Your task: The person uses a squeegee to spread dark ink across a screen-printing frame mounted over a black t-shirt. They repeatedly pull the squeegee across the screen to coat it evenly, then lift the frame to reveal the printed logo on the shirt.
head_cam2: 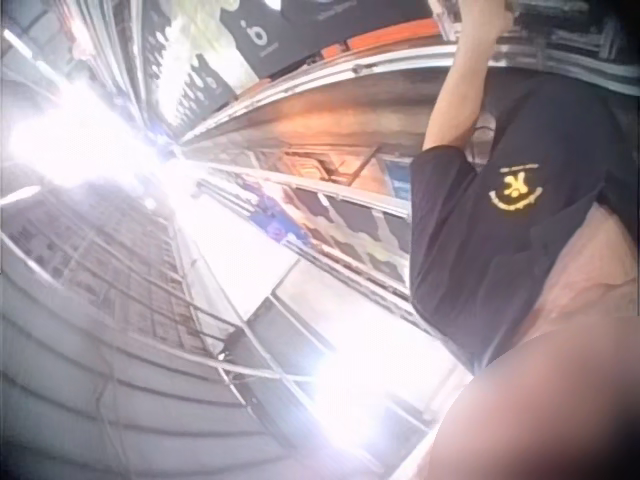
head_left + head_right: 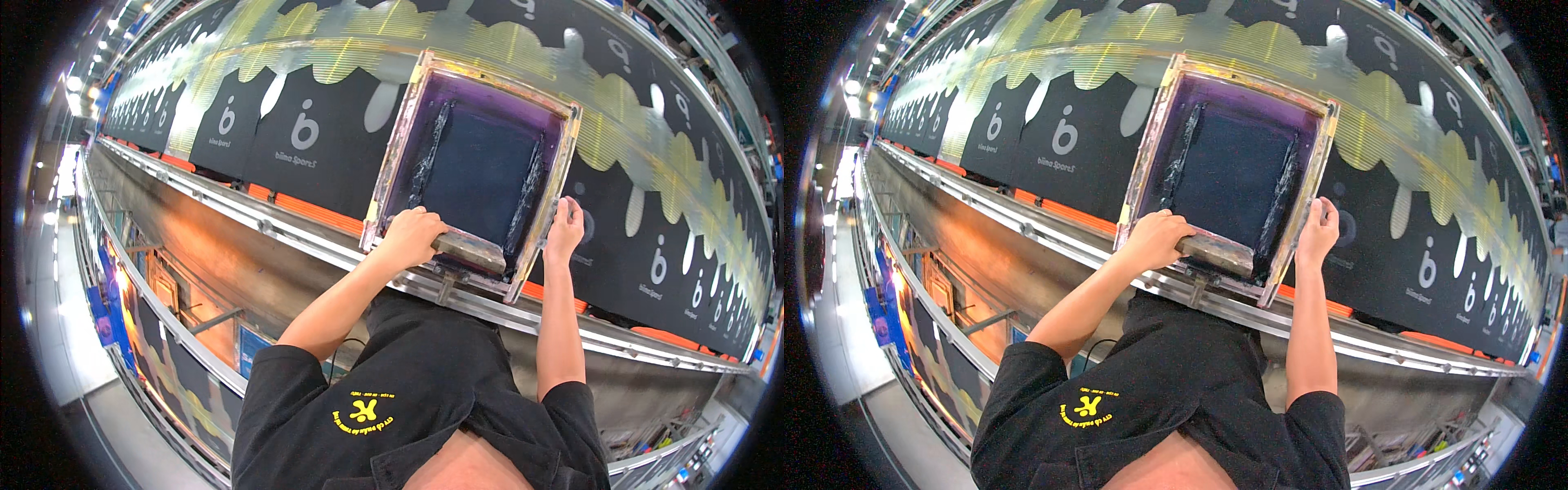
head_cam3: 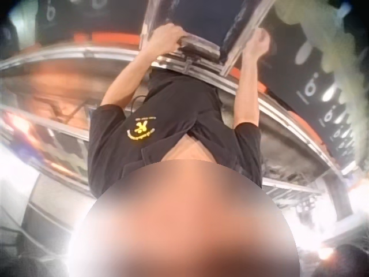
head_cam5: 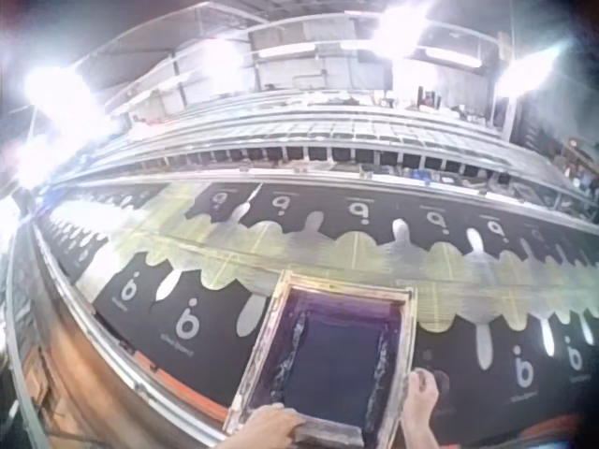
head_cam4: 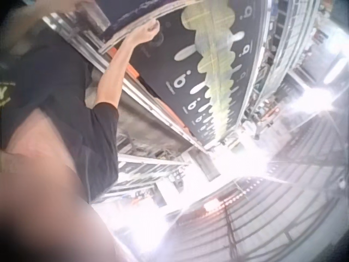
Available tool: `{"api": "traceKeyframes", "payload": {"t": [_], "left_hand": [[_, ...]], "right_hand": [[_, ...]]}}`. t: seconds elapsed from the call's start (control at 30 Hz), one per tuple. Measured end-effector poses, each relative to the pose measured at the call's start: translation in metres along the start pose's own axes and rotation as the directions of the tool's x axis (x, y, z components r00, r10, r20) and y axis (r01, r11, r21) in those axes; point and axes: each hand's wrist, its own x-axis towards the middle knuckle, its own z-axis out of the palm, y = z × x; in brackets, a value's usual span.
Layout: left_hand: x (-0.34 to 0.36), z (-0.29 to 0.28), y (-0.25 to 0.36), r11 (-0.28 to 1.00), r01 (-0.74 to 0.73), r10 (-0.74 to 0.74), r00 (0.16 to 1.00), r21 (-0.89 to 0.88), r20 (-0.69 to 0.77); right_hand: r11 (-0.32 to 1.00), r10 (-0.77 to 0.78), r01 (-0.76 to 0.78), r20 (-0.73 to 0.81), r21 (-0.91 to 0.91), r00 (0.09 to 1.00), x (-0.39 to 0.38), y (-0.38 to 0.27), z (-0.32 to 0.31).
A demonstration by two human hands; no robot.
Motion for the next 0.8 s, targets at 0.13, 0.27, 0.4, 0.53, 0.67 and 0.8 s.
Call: {"api": "traceKeyframes", "payload": {"t": [0.13, 0.27, 0.4, 0.53, 0.67, 0.8], "left_hand": [[-0.012, -0.027, -0.059, 1.000, 0.013, -0.014, 0.999, 0.023, 0.051], [-0.019, -0.029, -0.082, 0.999, -0.045, 0.047, 0.977, -0.013, 0.206], [-0.021, -0.024, -0.084, 0.996, -0.087, 0.090, 0.990, -0.034, 0.105], [-0.019, -0.023, -0.088, 0.997, -0.042, 0.047, 0.996, -0.064, 0.073], [-0.016, -0.031, -0.087, 0.998, -0.071, 0.070, 0.993, 0.001, 0.097], [-0.023, -0.025, -0.091, 0.995, -0.104, 0.104, 0.994, -0.010, 0.022]], "right_hand": [[0.999, 0.014, -0.016, -0.034, -0.048, 0.999, -0.028, 0.007, 0.061], [0.984, 0.009, -0.014, -0.028, -0.178, 1.000, -0.028, 0.017, 0.077], [0.930, -0.050, 0.053, 0.016, -0.365, 0.999, -0.032, 0.009, 0.077], [0.933, -0.045, 0.060, 0.051, -0.355, 0.998, -0.026, 0.012, 0.071], [0.991, -0.006, -0.016, -0.164, -0.132, 0.986, -0.034, -0.016, 0.065], [0.782, -0.393, 0.147, 0.297, 0.606, 0.870, -0.144, -0.226, 0.040]]}}
